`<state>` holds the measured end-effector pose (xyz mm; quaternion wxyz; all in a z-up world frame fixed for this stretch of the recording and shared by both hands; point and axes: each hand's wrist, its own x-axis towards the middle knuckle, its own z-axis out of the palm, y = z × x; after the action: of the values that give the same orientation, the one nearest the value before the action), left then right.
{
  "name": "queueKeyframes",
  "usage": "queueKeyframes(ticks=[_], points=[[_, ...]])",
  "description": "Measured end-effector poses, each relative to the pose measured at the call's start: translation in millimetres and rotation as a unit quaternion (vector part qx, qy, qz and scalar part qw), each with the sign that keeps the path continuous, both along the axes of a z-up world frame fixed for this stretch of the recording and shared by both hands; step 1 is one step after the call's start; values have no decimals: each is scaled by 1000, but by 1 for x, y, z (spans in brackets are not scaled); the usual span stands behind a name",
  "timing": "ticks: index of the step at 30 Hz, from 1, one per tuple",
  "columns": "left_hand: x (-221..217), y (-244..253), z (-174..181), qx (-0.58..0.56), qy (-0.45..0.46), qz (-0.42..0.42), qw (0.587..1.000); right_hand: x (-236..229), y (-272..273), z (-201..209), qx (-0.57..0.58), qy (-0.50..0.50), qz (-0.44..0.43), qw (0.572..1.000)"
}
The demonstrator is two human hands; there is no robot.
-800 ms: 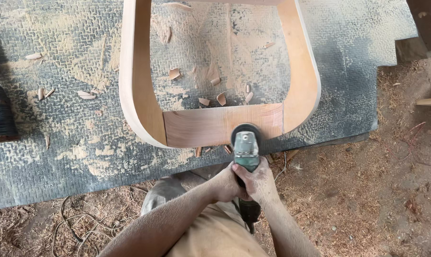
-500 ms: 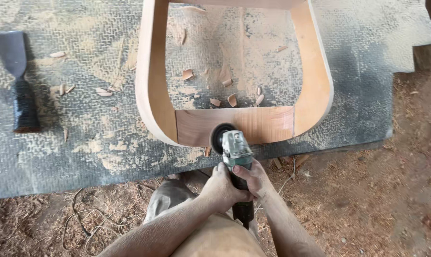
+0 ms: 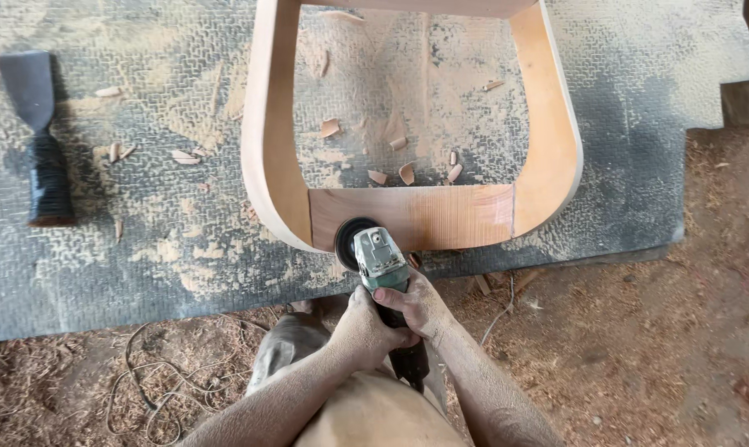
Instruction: The person uses an angle grinder with a sanding disc to smooth the curved inner edge of a wooden chair frame. The tool is moved along the curve repeatedly, generating wood dust. The person occasionally pauses to wipe the surface with a hand.
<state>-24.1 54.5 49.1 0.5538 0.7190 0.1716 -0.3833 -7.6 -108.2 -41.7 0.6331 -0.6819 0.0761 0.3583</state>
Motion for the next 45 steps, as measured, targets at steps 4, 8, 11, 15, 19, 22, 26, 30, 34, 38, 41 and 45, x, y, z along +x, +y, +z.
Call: queueKeyframes(ticks=[4, 8, 11, 15, 19, 22, 26, 30, 34, 38, 41, 45], points=[[2, -15, -5, -149, -19, 26, 988, -3, -15, 7, -80, 10, -17, 997], [5, -27, -16, -129, 8, -35, 991, -5, -30, 16, -167, 7, -14, 986], [7, -37, -26, -138, -68, -74, 985, -4, -38, 24, -230, 5, -6, 973], [7, -49, -40, -215, -77, -61, 972, -1, -46, 38, -299, -1, -4, 954], [17, -60, -52, -250, -38, -133, 958, -4, -50, 53, -351, -20, -65, 934], [22, -58, -50, -286, -61, -156, 944, -13, -50, 60, -357, -34, -114, 926], [19, -42, -22, -138, -46, -117, 982, -2, -47, 47, -185, -31, -121, 975], [17, -21, 4, 30, 5, -60, 998, 17, -26, 17, 55, 15, -80, 995], [17, -1, 7, 103, 31, -56, 993, 32, 3, -4, 130, 37, -20, 991], [20, 0, -2, 110, -20, -59, 992, 40, 10, -9, 78, -3, 12, 997], [25, -3, -5, -5, -89, 20, 996, 43, 2, -1, 3, -29, 40, 999], [44, -16, -8, -136, -79, -2, 988, 48, -20, 16, -161, -9, 27, 986]])
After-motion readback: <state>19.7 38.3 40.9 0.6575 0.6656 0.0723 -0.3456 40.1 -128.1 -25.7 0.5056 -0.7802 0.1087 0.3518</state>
